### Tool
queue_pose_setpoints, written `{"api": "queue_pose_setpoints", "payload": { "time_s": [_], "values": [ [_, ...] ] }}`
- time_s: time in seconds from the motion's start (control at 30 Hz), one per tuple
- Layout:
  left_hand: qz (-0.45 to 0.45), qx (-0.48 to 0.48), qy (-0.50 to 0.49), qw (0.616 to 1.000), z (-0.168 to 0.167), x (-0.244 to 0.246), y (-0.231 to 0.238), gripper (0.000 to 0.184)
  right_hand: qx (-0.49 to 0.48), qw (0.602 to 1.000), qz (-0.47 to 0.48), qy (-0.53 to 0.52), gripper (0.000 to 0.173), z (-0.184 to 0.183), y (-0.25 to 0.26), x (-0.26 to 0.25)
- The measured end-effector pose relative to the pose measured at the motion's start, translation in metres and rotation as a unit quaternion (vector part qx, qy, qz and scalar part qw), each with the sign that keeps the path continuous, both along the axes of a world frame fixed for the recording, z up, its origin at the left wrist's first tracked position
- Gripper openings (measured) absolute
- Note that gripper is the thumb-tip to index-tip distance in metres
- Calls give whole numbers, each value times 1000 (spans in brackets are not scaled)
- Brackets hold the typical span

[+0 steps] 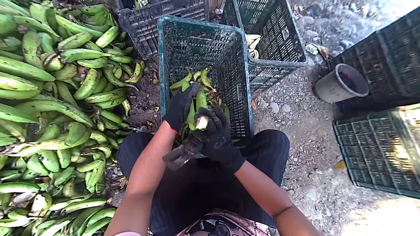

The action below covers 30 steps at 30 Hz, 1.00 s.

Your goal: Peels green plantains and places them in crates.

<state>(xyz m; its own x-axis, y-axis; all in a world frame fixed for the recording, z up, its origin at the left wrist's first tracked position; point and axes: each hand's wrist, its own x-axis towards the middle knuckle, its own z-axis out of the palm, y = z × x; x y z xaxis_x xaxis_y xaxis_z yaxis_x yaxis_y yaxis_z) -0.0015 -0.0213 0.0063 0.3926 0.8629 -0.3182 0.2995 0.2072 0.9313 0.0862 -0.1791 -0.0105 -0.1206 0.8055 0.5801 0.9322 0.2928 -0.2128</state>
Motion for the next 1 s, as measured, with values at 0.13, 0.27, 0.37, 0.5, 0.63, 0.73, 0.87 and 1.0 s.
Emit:
{"api": "queue_pose_setpoints", "payload": {
  "time_s": [0.13, 0.27, 0.37, 0.5, 0.63, 0.73, 0.87, 1.0],
  "values": [
    [110, 112, -16, 987, 6, -2, 12, 46, -170, 974, -46, 143, 26, 23, -12, -9],
    [159, 135, 52, 977, 0, -12, 41, 56, -222, 904, -104, 349, 25, 30, -35, -12],
    [170, 146, 73, 972, 11, -10, 39, 58, -136, 956, -67, 253, 23, 11, -26, 7],
    [104, 10, -126, 987, 6, 0, 22, 36, -108, 992, -59, 23, 38, -10, 11, 17],
    [65, 0, -66, 996, 3, -4, 14, 45, -68, 997, 18, -17, 31, -30, 10, 5],
    [123, 105, -6, 987, 4, -10, 26, 43, -230, 965, 42, 117, 37, -18, -16, -11],
    [155, 208, 101, 960, 11, -13, 32, 52, -393, 833, 24, 389, 47, 28, -51, -19],
    [262, 185, -115, 940, 3, -36, 74, 39, -337, 888, 61, 307, 40, 42, -89, 3]
  ]
}}
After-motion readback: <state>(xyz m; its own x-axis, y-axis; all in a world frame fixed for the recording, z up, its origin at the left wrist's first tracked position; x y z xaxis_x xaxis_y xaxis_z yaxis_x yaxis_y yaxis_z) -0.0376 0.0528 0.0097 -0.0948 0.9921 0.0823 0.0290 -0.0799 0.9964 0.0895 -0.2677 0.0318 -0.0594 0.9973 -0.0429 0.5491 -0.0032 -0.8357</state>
